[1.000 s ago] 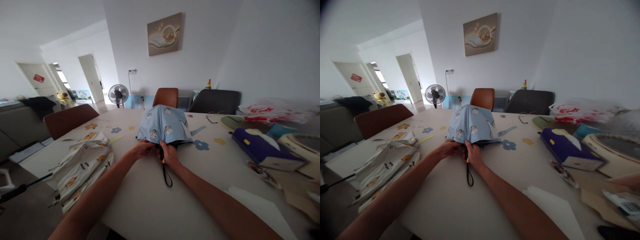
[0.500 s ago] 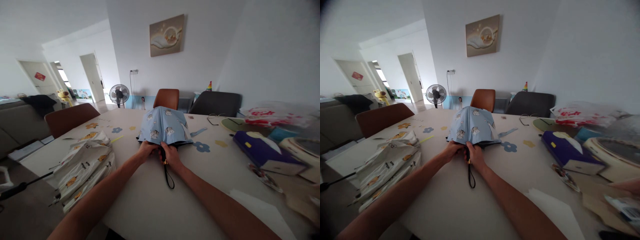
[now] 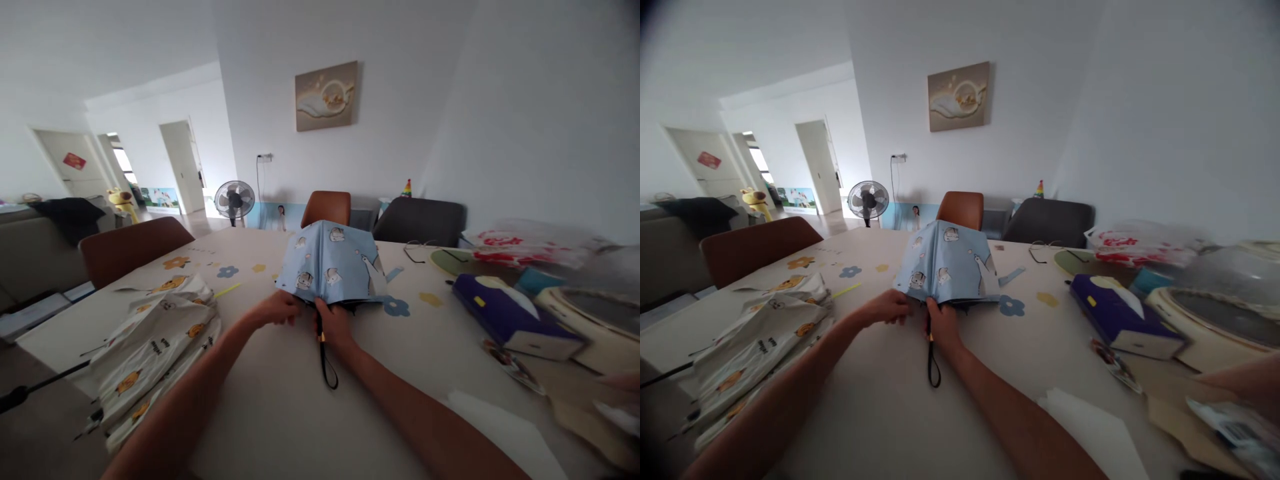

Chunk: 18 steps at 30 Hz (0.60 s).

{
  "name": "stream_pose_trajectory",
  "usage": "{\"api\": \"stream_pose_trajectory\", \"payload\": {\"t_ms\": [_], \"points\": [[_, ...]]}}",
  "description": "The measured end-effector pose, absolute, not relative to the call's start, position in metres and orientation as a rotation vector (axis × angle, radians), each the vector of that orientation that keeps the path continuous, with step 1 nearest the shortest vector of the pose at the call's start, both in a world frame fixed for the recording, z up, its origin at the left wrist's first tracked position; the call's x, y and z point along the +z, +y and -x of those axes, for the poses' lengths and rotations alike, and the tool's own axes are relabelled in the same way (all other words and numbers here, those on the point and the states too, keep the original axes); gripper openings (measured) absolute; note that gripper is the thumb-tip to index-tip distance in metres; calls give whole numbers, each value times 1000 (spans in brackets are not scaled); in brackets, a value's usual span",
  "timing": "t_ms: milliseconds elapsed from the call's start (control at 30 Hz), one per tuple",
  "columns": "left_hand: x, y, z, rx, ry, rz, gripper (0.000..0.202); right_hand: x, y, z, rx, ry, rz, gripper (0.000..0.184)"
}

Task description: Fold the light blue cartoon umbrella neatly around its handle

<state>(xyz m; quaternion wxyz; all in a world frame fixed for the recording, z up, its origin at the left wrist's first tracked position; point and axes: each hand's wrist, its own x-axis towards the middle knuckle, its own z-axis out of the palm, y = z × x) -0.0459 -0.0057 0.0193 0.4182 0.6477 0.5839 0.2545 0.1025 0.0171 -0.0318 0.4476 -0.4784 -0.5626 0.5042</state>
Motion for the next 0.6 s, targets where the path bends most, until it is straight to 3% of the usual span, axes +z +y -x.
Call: {"api": "stream_pose_trajectory", "payload": {"t_ms": [300,433,600], "points": [[98,13,12,1109,1525,-2015,18,-27,12,-99,1333,-1212,1206,34],[129,51,-29,1041,1538,-2452,22,-24,10,-100,1354,-1224,1229,34],[146,88,-72,774,1382,-2771,48,-25,11,-99,1355,-1227,1220,34]]}}
